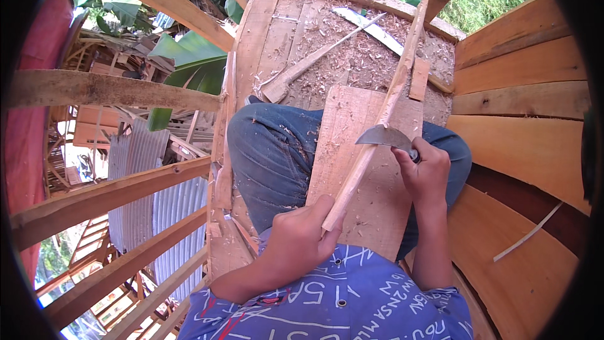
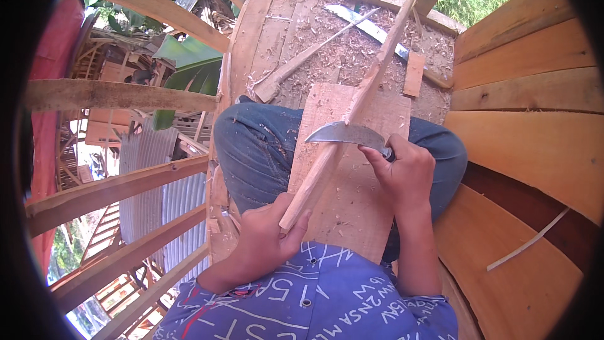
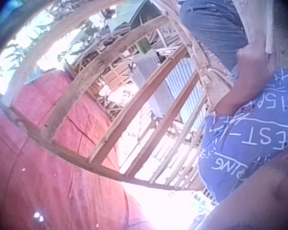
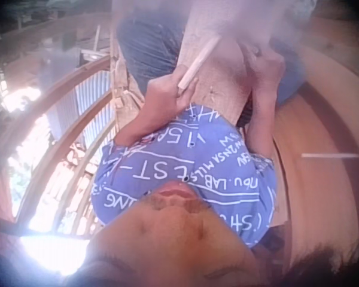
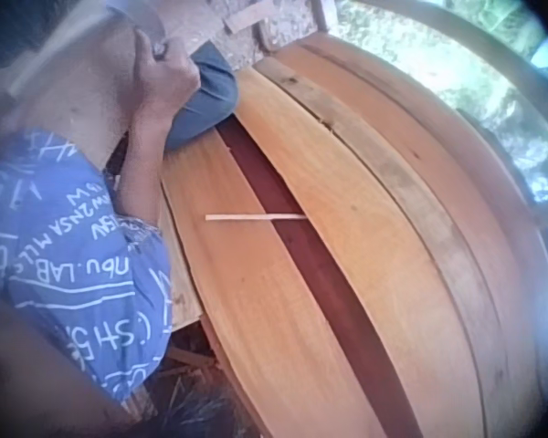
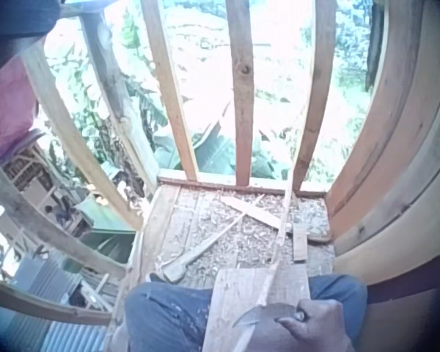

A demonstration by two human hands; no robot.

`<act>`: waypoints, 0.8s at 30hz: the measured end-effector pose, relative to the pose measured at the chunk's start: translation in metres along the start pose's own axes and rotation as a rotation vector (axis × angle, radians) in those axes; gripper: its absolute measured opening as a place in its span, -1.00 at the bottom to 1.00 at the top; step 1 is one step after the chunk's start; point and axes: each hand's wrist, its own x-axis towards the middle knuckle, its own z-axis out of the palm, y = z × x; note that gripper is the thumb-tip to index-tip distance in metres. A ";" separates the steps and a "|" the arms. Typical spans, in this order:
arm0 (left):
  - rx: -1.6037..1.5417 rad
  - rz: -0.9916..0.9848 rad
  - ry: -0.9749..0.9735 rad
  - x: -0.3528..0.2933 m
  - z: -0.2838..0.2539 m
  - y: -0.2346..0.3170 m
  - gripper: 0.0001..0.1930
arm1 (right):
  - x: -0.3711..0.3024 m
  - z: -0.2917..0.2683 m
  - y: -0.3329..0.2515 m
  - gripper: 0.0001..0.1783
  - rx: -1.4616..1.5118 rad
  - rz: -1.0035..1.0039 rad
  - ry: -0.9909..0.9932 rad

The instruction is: The person sits cross-legged on a wooden platform and uses a curved knife to shave and shape a rectangular wooden plank. They repeatedly scrape the surface and edges, removing thin shavings and refining the plank's profile.

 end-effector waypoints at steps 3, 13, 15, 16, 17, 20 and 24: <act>-0.016 -0.001 0.018 0.000 -0.002 -0.004 -0.83 | 0.001 -0.001 -0.002 -0.39 0.030 0.032 -0.033; -0.041 -0.032 0.021 0.003 -0.007 -0.001 -0.83 | 0.010 0.006 -0.003 -0.39 -0.010 -0.024 0.023; -0.053 -0.054 0.009 0.003 -0.006 -0.001 -0.83 | 0.008 0.004 -0.006 -0.39 -0.017 -0.001 -0.018; -0.063 -0.049 0.014 0.003 -0.005 -0.002 -0.83 | 0.007 0.002 -0.009 -0.39 -0.021 0.011 -0.038; -0.078 -0.047 0.013 0.002 -0.003 -0.003 -0.83 | 0.004 0.001 -0.011 -0.39 0.003 0.019 -0.047; -0.089 -0.020 0.015 0.003 0.001 -0.004 -0.82 | -0.009 -0.002 -0.025 -0.39 0.089 -0.032 -0.081; -0.071 0.006 0.028 0.001 0.002 -0.009 -0.82 | -0.020 -0.006 -0.033 -0.38 0.134 -0.136 -0.150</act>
